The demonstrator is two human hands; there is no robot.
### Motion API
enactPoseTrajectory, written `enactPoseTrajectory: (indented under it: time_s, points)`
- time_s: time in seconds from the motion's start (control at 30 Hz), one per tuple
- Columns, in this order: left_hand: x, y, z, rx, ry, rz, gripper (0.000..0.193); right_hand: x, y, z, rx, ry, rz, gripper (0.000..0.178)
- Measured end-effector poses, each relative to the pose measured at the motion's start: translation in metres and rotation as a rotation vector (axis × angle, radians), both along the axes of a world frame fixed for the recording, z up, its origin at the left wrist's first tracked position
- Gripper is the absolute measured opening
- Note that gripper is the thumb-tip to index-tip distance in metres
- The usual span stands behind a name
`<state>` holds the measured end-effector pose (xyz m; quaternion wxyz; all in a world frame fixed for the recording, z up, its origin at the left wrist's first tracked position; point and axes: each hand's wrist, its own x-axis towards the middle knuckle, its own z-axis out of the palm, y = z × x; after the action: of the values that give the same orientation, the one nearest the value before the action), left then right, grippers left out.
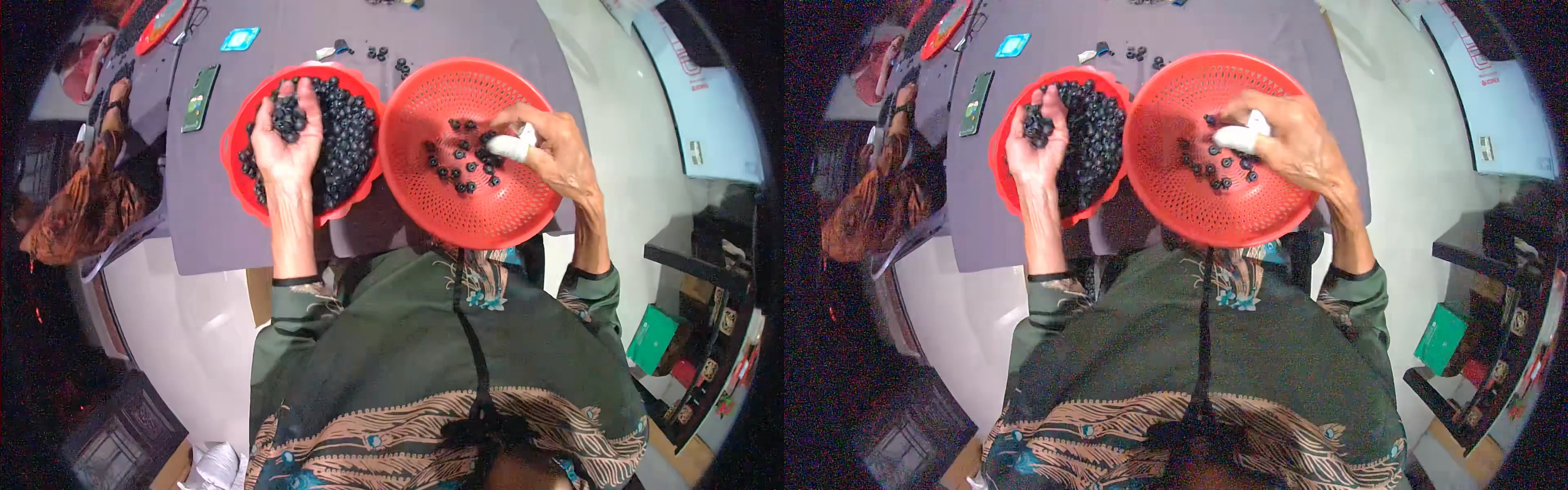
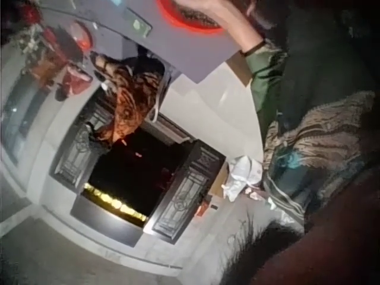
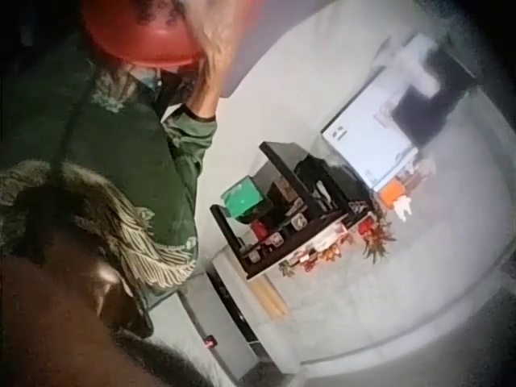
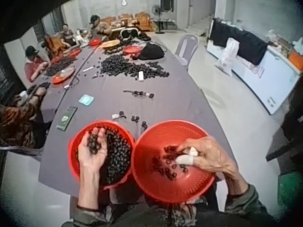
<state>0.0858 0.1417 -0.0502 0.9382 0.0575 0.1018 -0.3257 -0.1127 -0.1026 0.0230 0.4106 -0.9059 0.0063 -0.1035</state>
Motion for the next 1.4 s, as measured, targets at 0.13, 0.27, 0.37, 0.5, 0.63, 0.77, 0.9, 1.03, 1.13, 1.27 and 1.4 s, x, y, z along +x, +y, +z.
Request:
enactPoseTrajectory:
  time_s: [0.13,0.27,0.37,0.5,0.63,0.77,0.9,1.03,1.13,1.27,1.4]
  points:
    - [-0.028,-0.037,0.017,-0.092,-0.052,-0.276,0.03,0.019,0.011,0.011,-0.014,-0.043,0.017,0.023]
    - [-0.046,-0.07,0.027,0.044,-0.187,-0.422,0.029,0.027,0.013,0.022,-0.008,-0.142,-0.037,0.024]
    - [-0.062,-0.091,0.036,0.129,-0.255,-0.476,0.031,0.03,0.007,0.027,0.088,0.002,-0.096,0.022]
    - [-0.069,-0.11,0.035,0.037,-0.339,-0.598,0.032,0.036,-0.008,0.015,0.116,-0.018,-0.104,0.019]
    - [-0.075,-0.119,0.035,0.157,-0.435,-0.601,0.032,0.045,-0.014,0.011,0.132,0.017,-0.058,0.02]
    - [-0.073,-0.119,0.024,0.032,-0.47,-0.674,0.033,0.057,-0.013,0.018,0.116,0.293,-0.028,0.021]
    - [-0.075,-0.126,0.022,-0.001,-0.432,-0.651,0.033,0.061,-0.019,0.013,0.092,0.302,-0.004,0.023]
    - [-0.072,-0.122,0.024,0.133,-0.429,-0.614,0.035,0.066,-0.009,0.01,0.142,0.339,-0.036,0.022]
    - [-0.07,-0.123,0.022,0.137,-0.353,-0.597,0.035,0.064,-0.012,-0.004,0.31,0.134,-0.073,0.019]
    - [-0.069,-0.123,0.01,0.105,-0.234,-0.535,0.026,0.059,-0.012,-0.004,0.241,0.076,-0.152,0.016]
    - [-0.071,-0.124,0.01,0.156,-0.149,-0.521,0.022,0.057,-0.013,-0.011,0.214,-0.003,-0.135,0.015]
